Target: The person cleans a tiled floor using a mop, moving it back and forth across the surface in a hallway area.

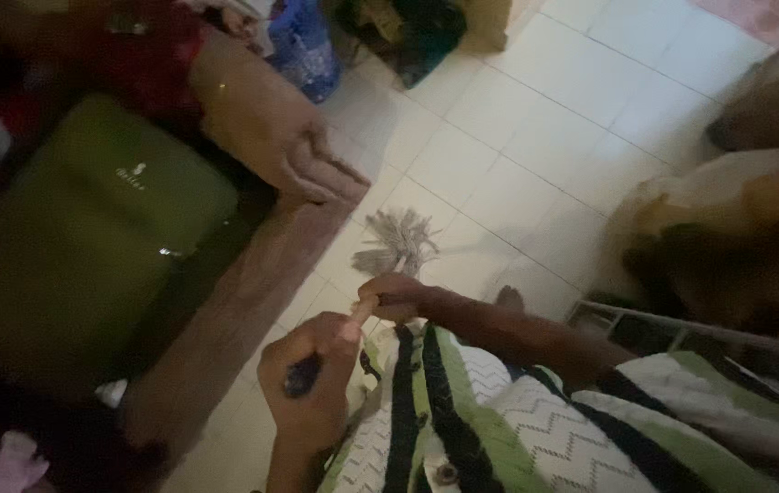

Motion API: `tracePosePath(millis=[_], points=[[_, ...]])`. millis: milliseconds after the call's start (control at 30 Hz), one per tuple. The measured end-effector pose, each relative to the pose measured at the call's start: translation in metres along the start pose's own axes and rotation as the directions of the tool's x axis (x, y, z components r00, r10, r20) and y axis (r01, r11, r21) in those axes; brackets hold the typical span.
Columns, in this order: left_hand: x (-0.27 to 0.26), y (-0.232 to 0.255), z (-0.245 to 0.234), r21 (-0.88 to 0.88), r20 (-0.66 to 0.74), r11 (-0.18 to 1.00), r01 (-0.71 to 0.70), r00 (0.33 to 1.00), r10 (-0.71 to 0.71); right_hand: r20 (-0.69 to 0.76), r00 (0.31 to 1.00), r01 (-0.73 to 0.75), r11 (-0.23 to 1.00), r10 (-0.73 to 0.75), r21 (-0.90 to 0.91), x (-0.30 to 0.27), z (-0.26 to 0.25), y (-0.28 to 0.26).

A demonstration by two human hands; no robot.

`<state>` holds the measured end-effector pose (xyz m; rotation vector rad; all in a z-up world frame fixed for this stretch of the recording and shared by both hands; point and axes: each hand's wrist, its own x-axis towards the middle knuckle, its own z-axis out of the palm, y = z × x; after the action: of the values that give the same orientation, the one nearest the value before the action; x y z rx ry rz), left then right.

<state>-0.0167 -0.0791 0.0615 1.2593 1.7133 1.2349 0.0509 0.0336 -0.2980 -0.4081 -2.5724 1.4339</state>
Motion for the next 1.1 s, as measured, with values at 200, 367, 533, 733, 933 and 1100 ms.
tracePosePath(millis=[200,367,533,733,933,1100], points=[[0.025,-0.019,0.039,-0.304,0.020,0.921,-0.242,0.965,0.260,-0.123,0.938,-0.334,0.940,0.324,-0.066,-0.047,-0.051,0.041],[0.042,-0.033,0.079,-0.235,0.376,0.956,-0.173,0.891,0.254,-0.335,0.839,-0.455,0.890,0.430,0.002,-0.119,-0.086,0.073],[0.047,-0.043,0.104,-0.318,0.520,0.936,-0.153,0.797,0.307,-0.610,0.715,-0.375,0.924,0.342,0.079,-0.169,-0.097,0.080],[0.043,-0.030,0.068,-0.264,0.600,0.960,-0.096,0.763,0.241,-0.489,0.692,-0.509,0.839,0.531,0.191,-0.153,-0.070,0.056],[0.041,-0.007,0.010,-0.152,0.487,0.987,0.057,0.873,0.024,-0.349,0.816,-0.374,0.882,0.460,0.288,-0.098,-0.024,0.001],[0.038,0.017,-0.011,-0.095,0.323,0.995,-0.011,0.946,0.041,-0.104,0.960,-0.252,0.964,0.260,0.080,-0.055,0.027,0.016]])
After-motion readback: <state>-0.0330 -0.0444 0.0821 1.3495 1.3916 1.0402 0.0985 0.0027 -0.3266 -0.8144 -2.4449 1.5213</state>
